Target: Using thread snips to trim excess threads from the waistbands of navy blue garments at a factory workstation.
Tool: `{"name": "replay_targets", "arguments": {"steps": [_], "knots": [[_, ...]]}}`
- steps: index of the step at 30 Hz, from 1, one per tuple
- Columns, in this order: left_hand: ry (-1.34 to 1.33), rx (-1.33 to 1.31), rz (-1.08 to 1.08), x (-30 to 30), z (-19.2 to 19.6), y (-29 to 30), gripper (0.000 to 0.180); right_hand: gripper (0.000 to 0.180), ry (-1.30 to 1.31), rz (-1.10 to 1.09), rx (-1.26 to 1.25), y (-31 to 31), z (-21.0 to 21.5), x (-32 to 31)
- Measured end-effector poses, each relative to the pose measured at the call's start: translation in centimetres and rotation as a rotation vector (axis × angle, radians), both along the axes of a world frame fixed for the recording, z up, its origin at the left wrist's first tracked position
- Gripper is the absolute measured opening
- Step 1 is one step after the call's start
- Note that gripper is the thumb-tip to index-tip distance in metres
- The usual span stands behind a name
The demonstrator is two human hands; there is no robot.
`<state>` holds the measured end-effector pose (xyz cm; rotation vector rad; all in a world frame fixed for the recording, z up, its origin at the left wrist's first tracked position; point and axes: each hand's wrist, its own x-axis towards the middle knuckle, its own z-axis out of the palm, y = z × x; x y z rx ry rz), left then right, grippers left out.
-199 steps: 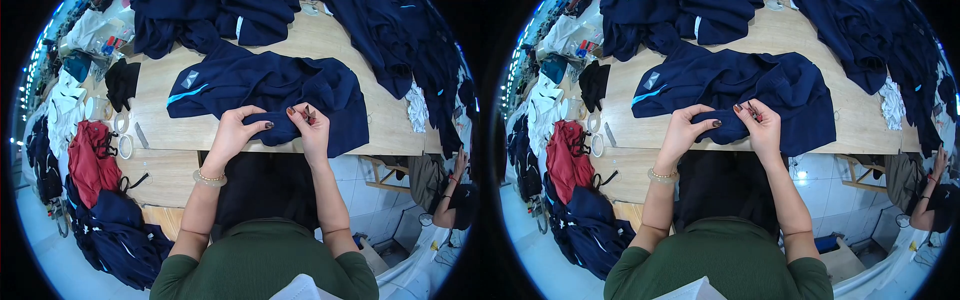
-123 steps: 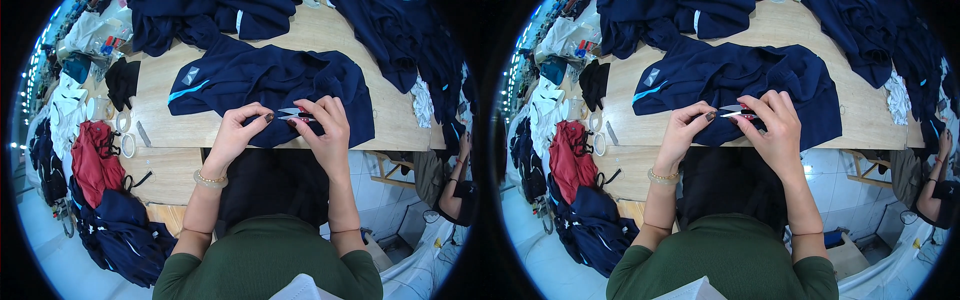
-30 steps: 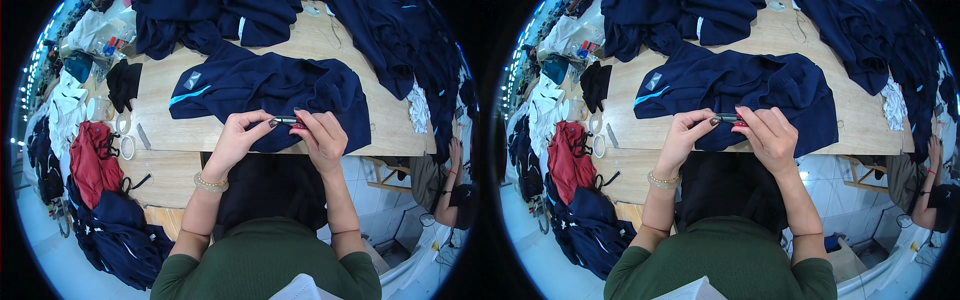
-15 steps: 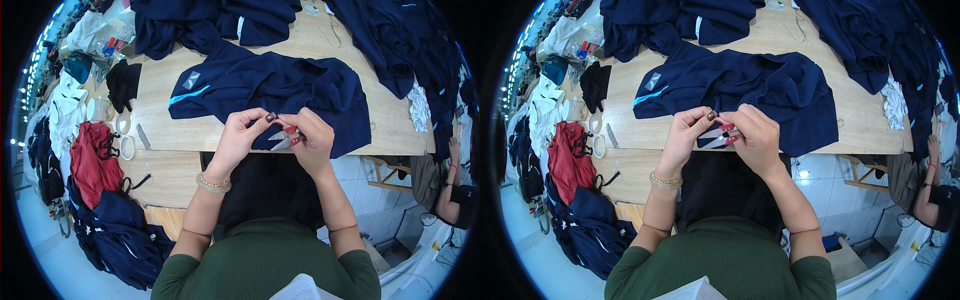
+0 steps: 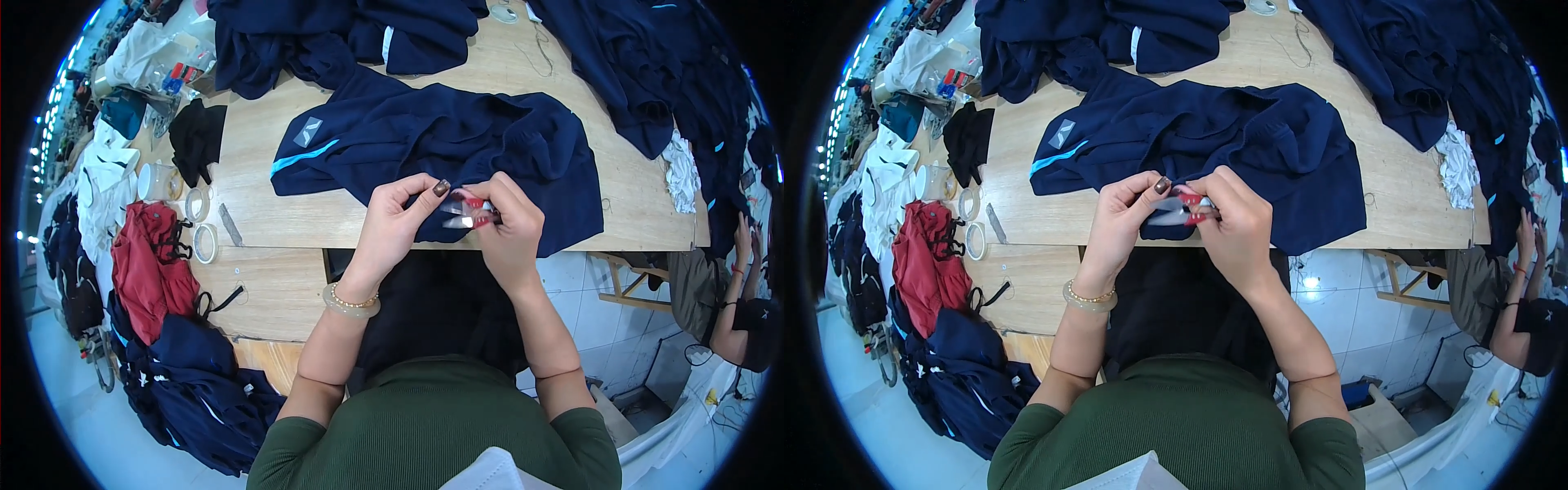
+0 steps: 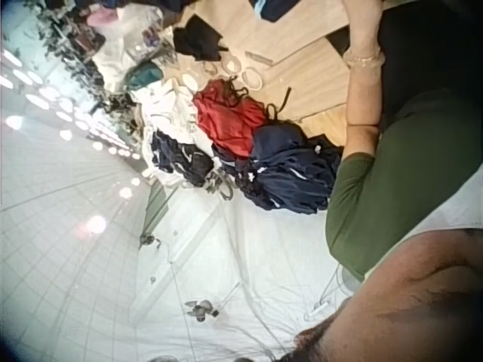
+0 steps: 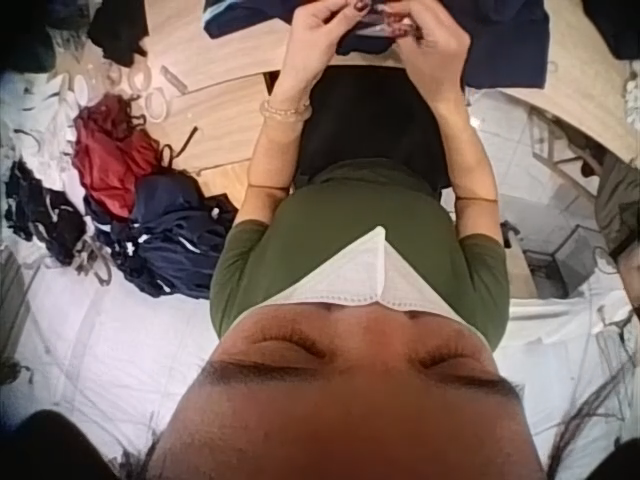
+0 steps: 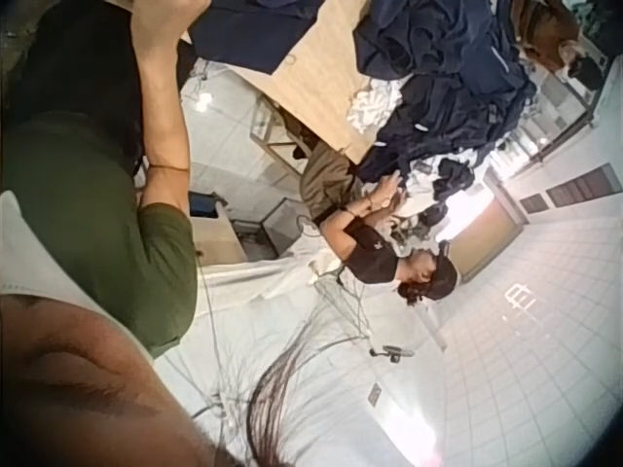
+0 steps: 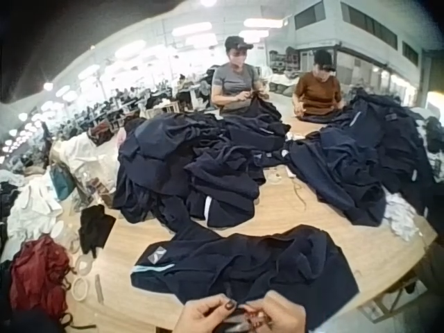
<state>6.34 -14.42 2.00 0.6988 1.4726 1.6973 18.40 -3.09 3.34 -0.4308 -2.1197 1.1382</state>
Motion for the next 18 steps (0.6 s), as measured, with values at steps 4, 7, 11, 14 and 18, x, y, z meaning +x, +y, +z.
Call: {"name": "replay_targets", "arguments": {"steps": [4,7,11,14,18], "knots": [[0.032,-0.004,-0.010,0.2,0.3,0.2,0.021,0.010,0.056,-0.138,-0.161,0.2,-0.3,-0.5],[0.040,-0.007,-0.018,0.3,0.8,0.5,0.017,0.006,0.113,-0.144,-0.369,0.1,-0.7,-0.6],[0.075,-0.018,0.015,0.2,0.4,0.3,0.019,0.015,0.271,-0.166,-0.814,1.1,-0.4,0.2],[0.040,-0.009,0.008,-0.1,-0.2,-0.2,0.016,0.018,0.346,-0.181,-0.908,3.0,-0.4,0.9],[0.023,-0.005,-0.016,-0.2,-0.6,-0.4,0.016,0.008,0.195,-0.053,-0.676,1.6,-0.1,-0.1]]}}
